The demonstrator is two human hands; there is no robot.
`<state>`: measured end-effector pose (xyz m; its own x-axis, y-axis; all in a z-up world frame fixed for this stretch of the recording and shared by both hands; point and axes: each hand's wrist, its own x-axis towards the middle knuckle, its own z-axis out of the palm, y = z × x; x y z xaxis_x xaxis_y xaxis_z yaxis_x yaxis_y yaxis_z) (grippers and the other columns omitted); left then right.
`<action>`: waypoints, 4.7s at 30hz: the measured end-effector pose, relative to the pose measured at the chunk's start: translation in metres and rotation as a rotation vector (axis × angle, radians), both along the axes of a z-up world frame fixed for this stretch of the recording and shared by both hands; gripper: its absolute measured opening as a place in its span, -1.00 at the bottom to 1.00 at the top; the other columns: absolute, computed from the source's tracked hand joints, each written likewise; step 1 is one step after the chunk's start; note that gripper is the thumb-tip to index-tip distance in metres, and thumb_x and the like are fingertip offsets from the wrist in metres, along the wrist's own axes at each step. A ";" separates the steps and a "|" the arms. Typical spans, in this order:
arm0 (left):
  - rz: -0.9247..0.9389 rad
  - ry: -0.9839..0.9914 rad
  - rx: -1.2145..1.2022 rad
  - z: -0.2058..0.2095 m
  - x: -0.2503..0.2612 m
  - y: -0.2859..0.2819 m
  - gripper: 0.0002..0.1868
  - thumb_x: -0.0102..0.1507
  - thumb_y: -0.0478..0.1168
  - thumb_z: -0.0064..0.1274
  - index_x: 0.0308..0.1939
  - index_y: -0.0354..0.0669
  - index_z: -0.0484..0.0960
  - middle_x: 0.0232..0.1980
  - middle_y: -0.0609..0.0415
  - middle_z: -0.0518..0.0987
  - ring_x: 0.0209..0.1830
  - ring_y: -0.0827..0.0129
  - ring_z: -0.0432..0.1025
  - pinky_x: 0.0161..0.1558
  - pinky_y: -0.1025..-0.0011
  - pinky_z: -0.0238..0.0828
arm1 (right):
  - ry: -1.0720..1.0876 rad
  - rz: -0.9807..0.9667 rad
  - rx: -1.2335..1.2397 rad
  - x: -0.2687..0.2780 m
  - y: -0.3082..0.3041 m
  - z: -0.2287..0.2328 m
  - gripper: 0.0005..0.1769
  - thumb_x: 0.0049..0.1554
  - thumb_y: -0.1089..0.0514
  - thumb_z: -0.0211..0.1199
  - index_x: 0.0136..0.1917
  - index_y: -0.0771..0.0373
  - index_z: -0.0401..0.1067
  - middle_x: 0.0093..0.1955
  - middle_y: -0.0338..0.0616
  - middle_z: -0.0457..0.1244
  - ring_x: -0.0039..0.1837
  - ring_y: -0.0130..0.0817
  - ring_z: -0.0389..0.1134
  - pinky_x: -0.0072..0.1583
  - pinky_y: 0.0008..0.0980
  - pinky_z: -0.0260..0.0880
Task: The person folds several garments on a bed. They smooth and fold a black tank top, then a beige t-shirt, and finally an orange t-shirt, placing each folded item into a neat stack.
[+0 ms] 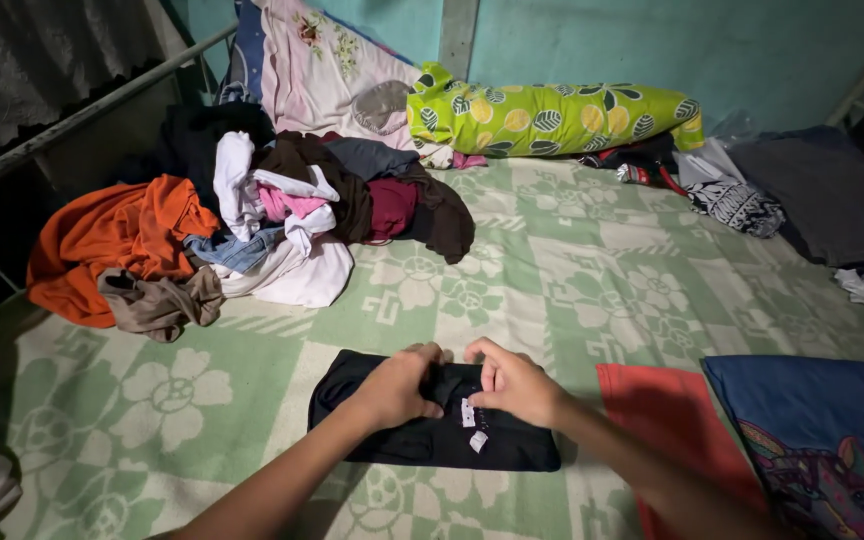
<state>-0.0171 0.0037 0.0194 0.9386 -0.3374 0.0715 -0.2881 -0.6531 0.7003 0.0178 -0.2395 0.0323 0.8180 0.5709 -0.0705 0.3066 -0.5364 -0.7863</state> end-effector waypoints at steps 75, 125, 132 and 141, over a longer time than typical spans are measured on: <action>0.465 0.441 -0.397 -0.017 0.027 0.127 -0.52 0.07 -0.13 0.43 -0.44 -0.59 0.57 -0.44 -0.26 0.62 -0.58 0.14 0.54 -0.55 0.27 0.55 | -0.362 -0.351 0.434 -0.048 0.174 -0.050 -0.46 0.07 0.03 0.28 0.28 0.28 0.37 0.17 0.08 0.33 0.22 -0.15 0.39 0.25 -0.11 0.41; 0.007 0.400 -0.413 -0.011 0.022 0.115 -0.44 0.14 -0.35 0.22 0.20 -0.05 0.44 -0.21 0.09 0.62 -0.28 0.42 0.47 -0.24 0.43 0.43 | 0.422 -0.166 0.346 0.022 0.116 0.000 -0.54 0.10 -0.07 0.37 0.11 0.31 0.53 -0.05 -0.19 0.42 -0.05 -0.44 0.44 0.03 -0.40 0.46; 0.024 0.376 -0.656 -0.049 0.040 0.079 -0.75 0.17 -0.19 0.28 -0.24 -0.31 0.62 -0.49 0.17 0.56 -0.54 0.49 0.39 -0.44 0.46 0.33 | 0.263 -0.224 0.458 0.014 0.049 -0.001 -0.55 0.20 -0.12 0.24 0.08 0.33 0.53 -0.05 -0.20 0.43 -0.04 -0.48 0.44 0.05 -0.44 0.46; 0.329 0.413 -0.949 -0.050 0.135 -0.105 -0.63 0.20 -0.09 0.20 0.02 -0.08 0.49 -0.18 0.13 0.60 -0.28 0.45 0.52 -0.23 0.36 0.50 | 0.306 -0.526 0.593 0.064 -0.086 0.032 -0.58 0.18 -0.04 0.25 0.14 0.33 0.50 0.03 -0.09 0.43 0.01 -0.34 0.47 0.09 -0.32 0.48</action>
<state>0.1180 -0.1012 -0.0303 0.9844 -0.0387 -0.1716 0.1759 0.2033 0.9632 0.0814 -0.3259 0.0639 0.9809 0.1342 -0.1408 -0.1390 -0.0225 -0.9900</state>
